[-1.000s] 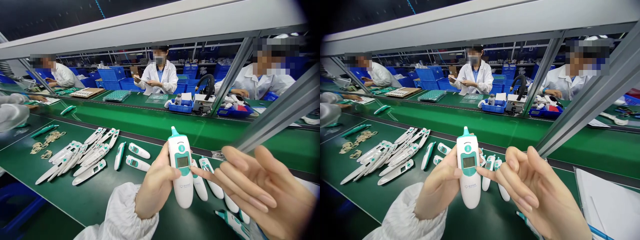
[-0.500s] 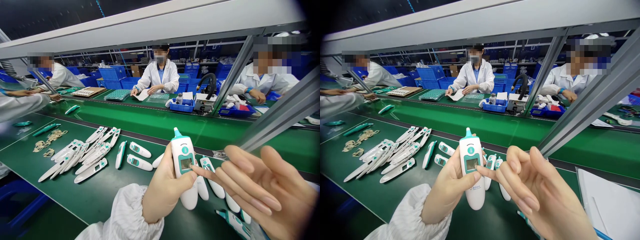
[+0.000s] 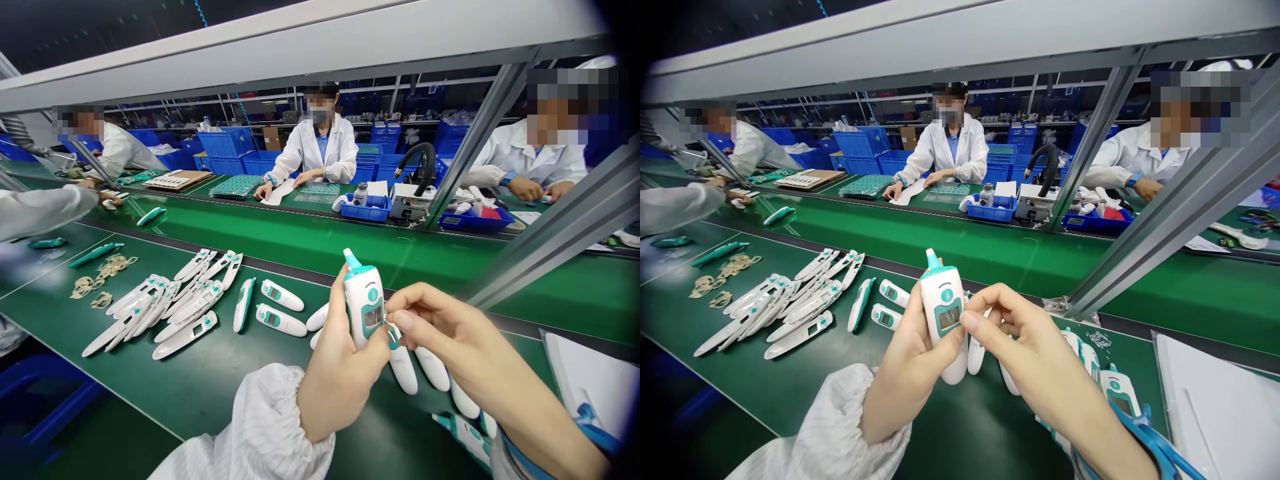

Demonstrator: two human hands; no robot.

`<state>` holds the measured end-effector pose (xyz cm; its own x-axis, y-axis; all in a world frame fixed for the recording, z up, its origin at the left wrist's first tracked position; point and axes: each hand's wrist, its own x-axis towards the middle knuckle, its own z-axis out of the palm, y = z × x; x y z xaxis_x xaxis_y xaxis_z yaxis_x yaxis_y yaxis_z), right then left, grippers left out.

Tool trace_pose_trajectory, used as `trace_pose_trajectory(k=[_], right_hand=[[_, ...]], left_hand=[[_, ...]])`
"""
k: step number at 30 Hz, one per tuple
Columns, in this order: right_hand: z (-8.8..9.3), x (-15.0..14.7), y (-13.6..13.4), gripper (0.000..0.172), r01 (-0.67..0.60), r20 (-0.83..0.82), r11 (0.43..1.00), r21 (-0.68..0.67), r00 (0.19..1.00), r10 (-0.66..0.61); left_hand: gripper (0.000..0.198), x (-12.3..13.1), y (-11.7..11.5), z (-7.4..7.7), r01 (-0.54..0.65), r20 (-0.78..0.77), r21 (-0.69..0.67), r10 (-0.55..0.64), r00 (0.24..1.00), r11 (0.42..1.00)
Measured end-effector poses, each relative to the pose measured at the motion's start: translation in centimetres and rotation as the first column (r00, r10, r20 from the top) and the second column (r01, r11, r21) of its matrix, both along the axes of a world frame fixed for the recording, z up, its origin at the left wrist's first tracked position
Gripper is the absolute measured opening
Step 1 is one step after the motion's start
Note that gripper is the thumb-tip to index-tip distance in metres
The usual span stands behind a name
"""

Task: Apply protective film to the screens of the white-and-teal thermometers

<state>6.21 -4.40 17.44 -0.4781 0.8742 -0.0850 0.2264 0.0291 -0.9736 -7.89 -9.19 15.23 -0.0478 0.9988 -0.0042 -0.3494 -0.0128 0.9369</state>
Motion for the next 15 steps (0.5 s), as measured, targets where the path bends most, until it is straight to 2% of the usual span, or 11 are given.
trace_pose_trajectory(k=[6,11,15], right_hand=[[-0.3,-0.9,0.5,0.028,0.007,-0.007,0.998,0.069,1.000,-0.006],[-0.1,-1.4,0.2,0.023,0.050,-0.025,0.984,0.172,0.999,-0.046],[0.0,-1.7,0.0,0.018,0.075,-0.016,0.964,0.256,0.997,-0.073]], left_hand=[[0.062,0.0,0.0,-0.2,-0.071,-0.077,0.024,0.073,0.994,0.997],[0.057,-0.2,0.3,-0.1,0.005,0.009,-0.025,-0.005,1.000,1.000],[0.055,-0.6,0.4,-0.1,0.060,0.075,0.020,-0.062,0.995,0.998]])
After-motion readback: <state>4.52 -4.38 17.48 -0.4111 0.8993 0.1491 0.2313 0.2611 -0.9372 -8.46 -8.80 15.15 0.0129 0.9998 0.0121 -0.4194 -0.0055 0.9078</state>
